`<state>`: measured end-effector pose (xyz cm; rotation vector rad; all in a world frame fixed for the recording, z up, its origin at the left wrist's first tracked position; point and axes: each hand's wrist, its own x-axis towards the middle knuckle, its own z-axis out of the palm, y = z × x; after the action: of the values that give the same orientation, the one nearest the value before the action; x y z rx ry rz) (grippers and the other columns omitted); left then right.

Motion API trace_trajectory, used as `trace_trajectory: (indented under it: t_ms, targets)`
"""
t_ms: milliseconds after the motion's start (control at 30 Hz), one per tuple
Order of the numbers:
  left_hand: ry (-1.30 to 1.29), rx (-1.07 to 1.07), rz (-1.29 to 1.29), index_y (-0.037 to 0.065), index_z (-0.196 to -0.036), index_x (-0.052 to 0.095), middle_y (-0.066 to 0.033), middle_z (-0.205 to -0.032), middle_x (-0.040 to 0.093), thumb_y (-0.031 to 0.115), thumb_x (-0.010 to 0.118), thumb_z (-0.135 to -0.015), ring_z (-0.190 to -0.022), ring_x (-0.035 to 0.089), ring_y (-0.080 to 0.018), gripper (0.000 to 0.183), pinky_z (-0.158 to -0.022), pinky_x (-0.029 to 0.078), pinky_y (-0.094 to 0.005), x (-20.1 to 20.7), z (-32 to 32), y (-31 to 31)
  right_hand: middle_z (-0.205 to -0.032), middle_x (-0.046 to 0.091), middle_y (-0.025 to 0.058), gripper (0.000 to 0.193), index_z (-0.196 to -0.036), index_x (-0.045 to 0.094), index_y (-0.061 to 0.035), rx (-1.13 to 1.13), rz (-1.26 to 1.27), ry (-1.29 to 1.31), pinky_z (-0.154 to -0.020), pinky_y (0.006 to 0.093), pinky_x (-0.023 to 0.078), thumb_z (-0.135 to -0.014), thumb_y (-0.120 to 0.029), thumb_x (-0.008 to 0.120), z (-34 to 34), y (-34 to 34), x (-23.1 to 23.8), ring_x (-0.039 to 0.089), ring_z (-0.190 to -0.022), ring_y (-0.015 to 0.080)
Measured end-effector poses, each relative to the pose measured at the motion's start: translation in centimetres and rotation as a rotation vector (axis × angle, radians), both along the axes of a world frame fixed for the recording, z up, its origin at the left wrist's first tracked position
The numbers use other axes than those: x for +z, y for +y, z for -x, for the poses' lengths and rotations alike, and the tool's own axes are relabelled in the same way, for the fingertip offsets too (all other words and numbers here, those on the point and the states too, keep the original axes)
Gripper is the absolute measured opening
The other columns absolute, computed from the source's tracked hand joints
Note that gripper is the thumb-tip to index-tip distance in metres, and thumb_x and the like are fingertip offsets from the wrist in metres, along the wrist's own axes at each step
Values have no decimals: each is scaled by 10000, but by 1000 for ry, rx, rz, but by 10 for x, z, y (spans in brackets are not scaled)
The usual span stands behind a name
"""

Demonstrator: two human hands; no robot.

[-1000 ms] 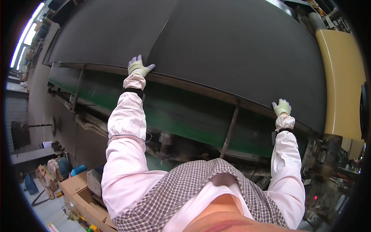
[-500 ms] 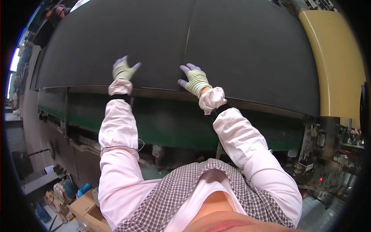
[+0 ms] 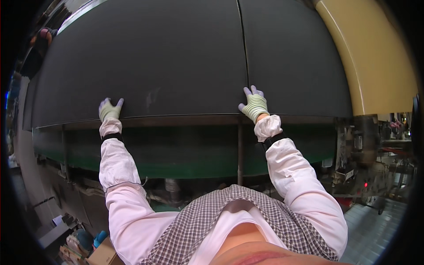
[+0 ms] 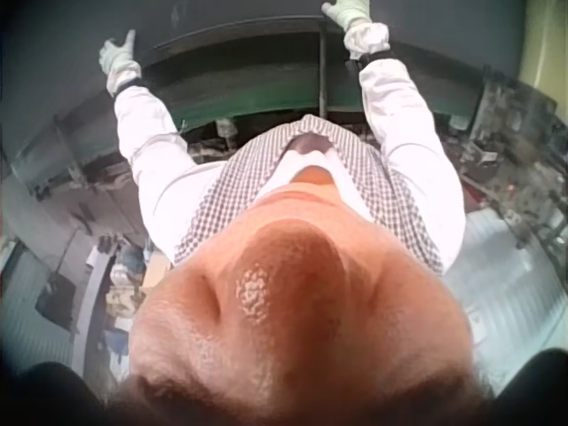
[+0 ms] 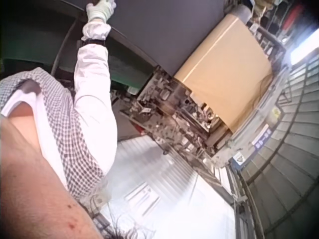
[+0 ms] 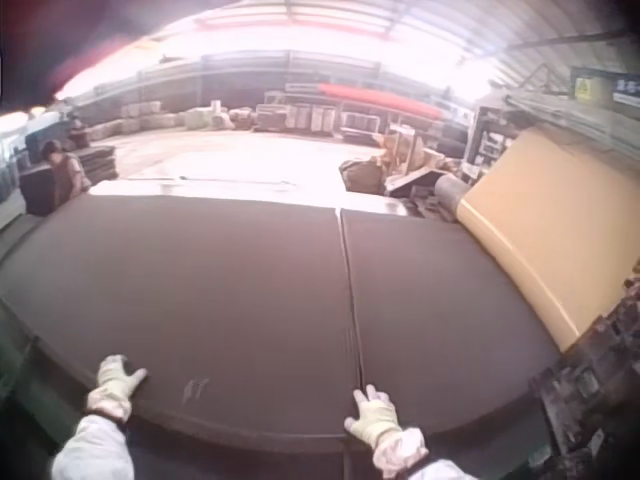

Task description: The recorder uses their hands to guide and smooth large dark sheets as they pass through an industrial processing machine.

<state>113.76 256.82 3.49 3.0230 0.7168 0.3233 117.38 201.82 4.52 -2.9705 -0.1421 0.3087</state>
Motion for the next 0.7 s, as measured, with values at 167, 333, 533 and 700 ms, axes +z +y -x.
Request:
trace_trajectory:
  t_ms: [167,333,533,700]
  targets:
    - [309,-107,152,76,-1103,610,-154,-1151,589,543,717,-746,-1108,543,-345,598,-926,467,-447,16,0,-73,-1486,361,173,705,-1379,447,-79,-114,49,-16,-1092,433,352,-741,-291,658,-6,-83,-14,380,-1328,344]
    - [91,-37,-8,113,-1166,614,-140,-1207,599,511,726,-750,-1137,549,-333,587,-987,438,-435,-15,14,-17,-1499,349,157,708,-1404,421,-107,-174,64,-11,-1113,445,327,-753,-277,644,-16,-151,-36,352,-1360,328]
    - [84,-149,78,39,-1192,617,-171,-1193,615,543,670,-786,-1122,562,-357,649,-952,453,-453,29,17,-97,-1397,470,180,632,-1342,491,-79,-129,-11,-140,-1106,409,347,-740,-199,640,-43,-233,-55,424,-1314,333]
    - [246,-120,120,87,-1225,596,-168,-1250,570,622,608,-789,-1174,531,-339,691,-1007,424,-444,32,8,-161,-1414,438,187,662,-1378,434,-39,-210,12,-97,-1114,377,326,-738,-92,595,-62,-339,-92,396,-1329,348]
